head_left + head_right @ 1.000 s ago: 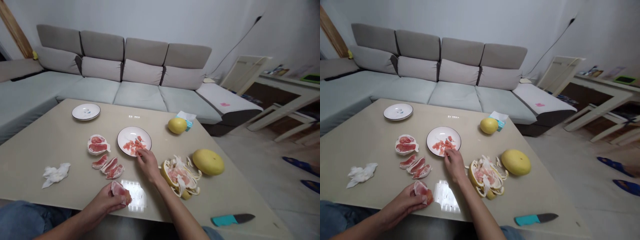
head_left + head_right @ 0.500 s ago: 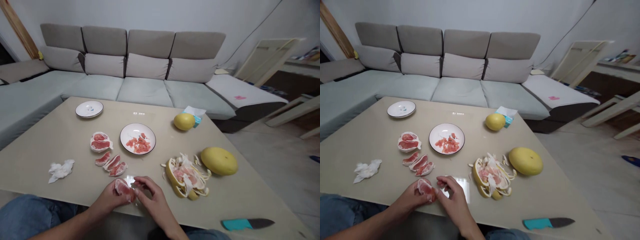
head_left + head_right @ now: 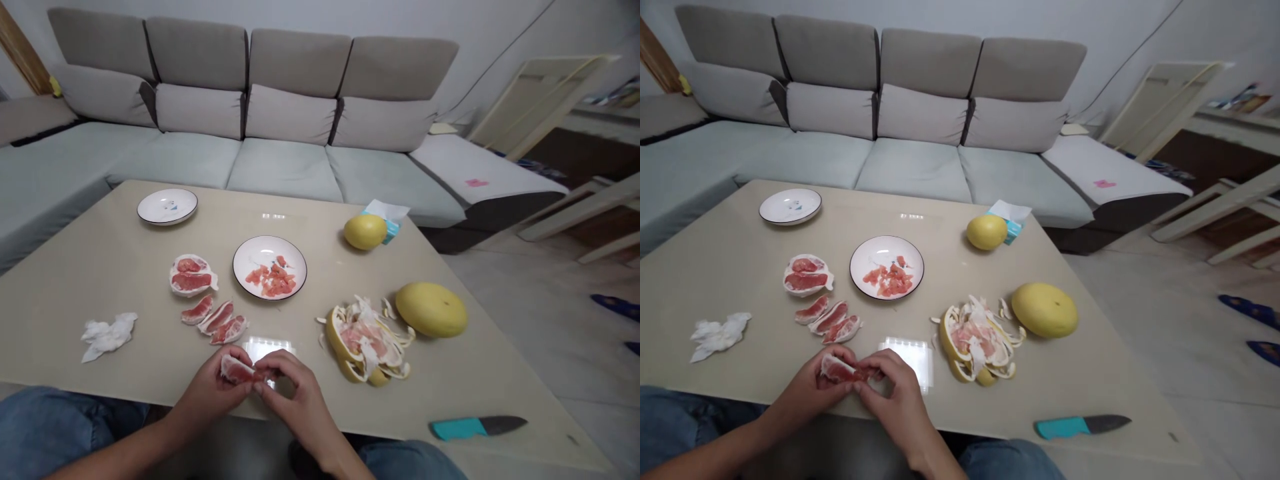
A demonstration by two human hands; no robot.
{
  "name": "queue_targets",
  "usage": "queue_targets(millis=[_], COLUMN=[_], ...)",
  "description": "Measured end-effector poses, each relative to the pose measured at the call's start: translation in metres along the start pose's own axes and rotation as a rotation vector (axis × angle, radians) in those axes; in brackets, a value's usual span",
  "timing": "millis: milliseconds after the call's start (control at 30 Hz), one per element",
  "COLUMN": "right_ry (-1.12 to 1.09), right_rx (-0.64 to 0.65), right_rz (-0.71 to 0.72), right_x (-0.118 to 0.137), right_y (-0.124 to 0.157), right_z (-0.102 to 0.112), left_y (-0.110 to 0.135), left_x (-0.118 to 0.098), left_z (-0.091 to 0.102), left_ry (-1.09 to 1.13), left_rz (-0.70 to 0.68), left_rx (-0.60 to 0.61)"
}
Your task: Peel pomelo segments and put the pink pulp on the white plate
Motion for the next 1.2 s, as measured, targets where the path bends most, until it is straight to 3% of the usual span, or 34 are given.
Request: queue_targets(millis=[167,367,633,867,1200], right_ry=[0.006,-0.01,-0.152,-0.146,-0.124], right_rx=[-0.019,-0.002,0.04,0.01,0.001], right_rz=[0.071,0.014,-0.109,0.0,0.055], right_x=[0.006,0.008,-0.002,0.007,0.011], right_y=[0.002,0.002,0.002,0.0,0.003], right_z=[0.001,0.001,-0.002,0.002,0.003], left_y=[0.003,0.002,0.01,0.007,0.007], left_x=[-0.002,-0.005,0.001,0.0,-0.007], left_z=[0.0,0.006,0.003,-0.003,0.005], left_ry=[-0.033,-0.035,0.297,0.434,0.416], left_rz=[-0.022,0.0,0.23,0.175,0.121], left_rx=[0.014,-0.013,0.034,0.132,0.052])
Point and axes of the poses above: each hand's wrist, its own y-axis away from the middle knuckle, its own z-axis out of the back of the hand, x = y × z, the point moved 7 cm from there along -y, towards the middle knuckle, and after that the axes turned 3 degrees about -x, right-handed, at the moved point
